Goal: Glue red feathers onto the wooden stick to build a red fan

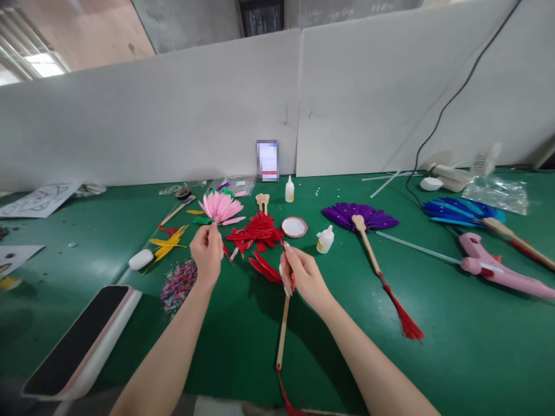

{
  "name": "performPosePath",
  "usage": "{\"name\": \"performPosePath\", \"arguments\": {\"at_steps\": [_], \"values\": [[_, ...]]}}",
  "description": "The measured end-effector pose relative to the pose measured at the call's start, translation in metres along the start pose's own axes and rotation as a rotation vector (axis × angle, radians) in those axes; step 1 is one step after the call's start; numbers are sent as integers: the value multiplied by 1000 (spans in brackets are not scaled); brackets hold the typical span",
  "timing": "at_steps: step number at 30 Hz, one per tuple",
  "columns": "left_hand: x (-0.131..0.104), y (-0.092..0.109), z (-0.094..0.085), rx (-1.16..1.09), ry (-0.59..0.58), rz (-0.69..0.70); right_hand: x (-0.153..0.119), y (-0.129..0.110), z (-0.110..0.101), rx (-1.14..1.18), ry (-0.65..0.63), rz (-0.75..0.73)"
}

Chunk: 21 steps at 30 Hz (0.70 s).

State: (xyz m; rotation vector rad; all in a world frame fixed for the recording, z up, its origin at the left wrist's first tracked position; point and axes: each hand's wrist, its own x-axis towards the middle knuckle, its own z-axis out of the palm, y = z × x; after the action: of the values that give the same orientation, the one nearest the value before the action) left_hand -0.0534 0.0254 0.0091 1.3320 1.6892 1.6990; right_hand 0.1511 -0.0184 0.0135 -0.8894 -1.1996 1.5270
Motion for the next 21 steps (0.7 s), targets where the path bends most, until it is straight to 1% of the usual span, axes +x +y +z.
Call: {"name": "performPosePath", "arguments": {"at_steps": [1, 2, 3, 4, 6, 8, 9, 10, 11, 12, 14, 15, 16, 17, 19, 20, 21], "values": [[5, -2, -2, -8, 63, -1, 2, -2, -4, 45, -50, 31], [9, -3, -2, -26, 76, -15, 3, -4, -8, 68, -108, 65], [11, -2, -2, -71, 59, -38, 4, -5, -11, 82, -167, 98], [12, 0, 0, -129, -9, -72, 5, -6, -15, 85, -220, 132], [6, 7, 6, -242, -261, -166, 5, -8, -21, 59, -288, 180], [-4, 16, 13, -301, -526, -254, 5, -8, -25, 11, -314, 205], [-10, 20, 16, -302, -618, -281, 5, -8, -26, -21, -326, 214], [-16, 22, 19, -287, -687, -300, 5, -9, -28, -56, -343, 223], [-20, 24, 21, -261, -728, -310, 5, -10, -29, -95, -368, 233], [-23, 24, 23, -227, -753, -313, 5, -11, -31, -137, -399, 246], [-26, 21, 24, -169, -757, -290, 5, -14, -34, -233, -454, 287], [-26, 19, 24, -147, -745, -259, 6, -16, -36, -287, -454, 309], [-25, 17, 24, -129, -730, -216, 6, -18, -38, -347, -423, 322], [-23, 15, 24, -109, -718, -165, 6, -19, -40, -409, -359, 319], [-20, 11, 24, -65, -708, -65, 7, -20, -45, -530, -187, 271], [-18, 10, 24, -40, -717, -26, 8, -20, -47, -585, -119, 240], [-17, 10, 25, -17, -730, 4, 9, -19, -49, -639, -82, 220]]}}
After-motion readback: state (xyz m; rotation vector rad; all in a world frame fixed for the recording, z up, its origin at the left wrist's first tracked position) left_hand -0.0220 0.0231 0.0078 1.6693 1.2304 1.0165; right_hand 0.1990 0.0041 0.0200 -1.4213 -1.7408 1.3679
